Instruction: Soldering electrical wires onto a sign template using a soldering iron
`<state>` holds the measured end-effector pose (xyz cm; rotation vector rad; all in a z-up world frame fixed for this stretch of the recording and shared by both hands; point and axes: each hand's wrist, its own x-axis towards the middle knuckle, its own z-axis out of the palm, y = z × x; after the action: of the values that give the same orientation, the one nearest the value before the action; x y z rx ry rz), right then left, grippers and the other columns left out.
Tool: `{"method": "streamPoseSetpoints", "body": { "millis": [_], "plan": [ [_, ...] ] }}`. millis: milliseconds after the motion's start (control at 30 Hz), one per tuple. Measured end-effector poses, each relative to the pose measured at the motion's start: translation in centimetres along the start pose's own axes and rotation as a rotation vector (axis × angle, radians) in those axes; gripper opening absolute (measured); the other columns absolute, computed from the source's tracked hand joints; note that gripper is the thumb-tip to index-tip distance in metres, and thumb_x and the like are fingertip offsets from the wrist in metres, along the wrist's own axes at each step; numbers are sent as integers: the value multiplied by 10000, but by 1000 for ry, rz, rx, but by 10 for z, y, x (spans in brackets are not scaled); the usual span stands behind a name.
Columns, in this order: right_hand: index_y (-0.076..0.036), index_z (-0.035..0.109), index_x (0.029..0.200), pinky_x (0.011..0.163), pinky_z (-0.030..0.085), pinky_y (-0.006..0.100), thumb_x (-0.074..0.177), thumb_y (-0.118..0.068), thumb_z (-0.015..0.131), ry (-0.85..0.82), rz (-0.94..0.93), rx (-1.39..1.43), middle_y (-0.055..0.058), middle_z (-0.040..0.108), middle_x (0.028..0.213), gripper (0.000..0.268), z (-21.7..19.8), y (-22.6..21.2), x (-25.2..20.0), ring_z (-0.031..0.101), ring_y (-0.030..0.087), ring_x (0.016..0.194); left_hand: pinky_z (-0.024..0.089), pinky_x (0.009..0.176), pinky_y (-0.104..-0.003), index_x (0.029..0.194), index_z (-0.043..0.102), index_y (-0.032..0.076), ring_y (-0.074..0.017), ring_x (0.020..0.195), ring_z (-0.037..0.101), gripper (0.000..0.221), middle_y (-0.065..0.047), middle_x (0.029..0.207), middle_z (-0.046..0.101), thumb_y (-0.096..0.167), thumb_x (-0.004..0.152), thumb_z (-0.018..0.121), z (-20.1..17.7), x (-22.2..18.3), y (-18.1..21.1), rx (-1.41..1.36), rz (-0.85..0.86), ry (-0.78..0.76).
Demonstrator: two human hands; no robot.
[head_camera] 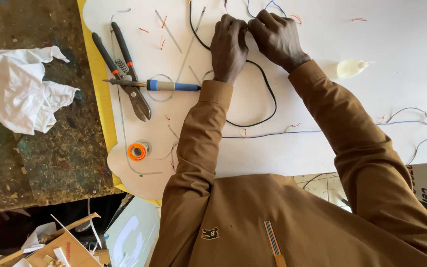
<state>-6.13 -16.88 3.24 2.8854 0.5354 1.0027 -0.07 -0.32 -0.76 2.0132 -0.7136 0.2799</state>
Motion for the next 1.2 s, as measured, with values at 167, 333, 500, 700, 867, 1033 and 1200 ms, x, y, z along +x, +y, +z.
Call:
{"method": "streamPoseSetpoints", "body": {
  "millis": [167, 333, 500, 700, 867, 1033, 1200],
  "plan": [
    [-178, 707, 1089, 487, 257, 335, 1078, -6, 701, 14, -1, -76, -20, 623, 986, 173, 3, 3, -3, 557, 143, 679, 595, 746, -421, 996, 697, 104, -289, 920, 627, 148, -57, 1042, 608, -44, 1001, 694, -3, 1, 2, -5, 23, 11],
    [-125, 705, 1071, 498, 296, 364, 1160, -44, 644, -84, 43, 89, 23, 582, 977, 135, -1, 2, -1, 549, 198, 694, 572, 692, -428, 975, 686, 125, -285, 899, 609, 203, -46, 1026, 601, -76, 992, 667, -5, 1, 6, -9, 8, 5],
    [-63, 608, 1002, 491, 289, 430, 1186, -129, 605, -160, 183, 283, 85, 580, 909, 196, 16, 6, -5, 472, 281, 601, 557, 718, -439, 942, 694, 102, -298, 865, 579, 114, -70, 979, 585, 9, 1004, 718, -9, 4, 9, 33, 53, -19],
    [-6, 711, 1146, 574, 449, 449, 1293, -148, 499, 4, 342, 384, 152, 710, 1059, 295, -13, -2, 4, 623, 322, 728, 556, 710, -431, 997, 697, 104, -289, 888, 581, 160, -59, 1012, 585, -54, 971, 691, -6, 2, 5, -20, 44, -7],
    [-35, 689, 1202, 620, 494, 451, 1121, 18, 642, 79, 455, 347, 124, 657, 1137, 107, -36, -27, 0, 635, 292, 741, 625, 821, -449, 1162, 714, 132, -305, 1021, 647, 331, -72, 1154, 614, -64, 897, 742, -11, 4, 4, -13, 42, -61],
    [-8, 726, 1300, 623, 544, 405, 1152, -22, 696, 72, 483, 402, 139, 697, 1242, 152, -23, -39, -17, 690, 250, 717, 623, 839, -433, 1111, 741, 152, -289, 1024, 650, 347, -37, 1159, 586, 24, 808, 852, -19, 3, 14, 7, 77, -88],
    [-66, 746, 1274, 650, 529, 448, 1016, 35, 736, 93, 592, 418, 105, 688, 1225, 278, -12, -42, -24, 646, 297, 757, 563, 762, -408, 958, 708, 137, -272, 898, 566, 133, -42, 1098, 544, 96, 964, 834, -13, 2, 8, 16, 114, -71]
  ]
}}
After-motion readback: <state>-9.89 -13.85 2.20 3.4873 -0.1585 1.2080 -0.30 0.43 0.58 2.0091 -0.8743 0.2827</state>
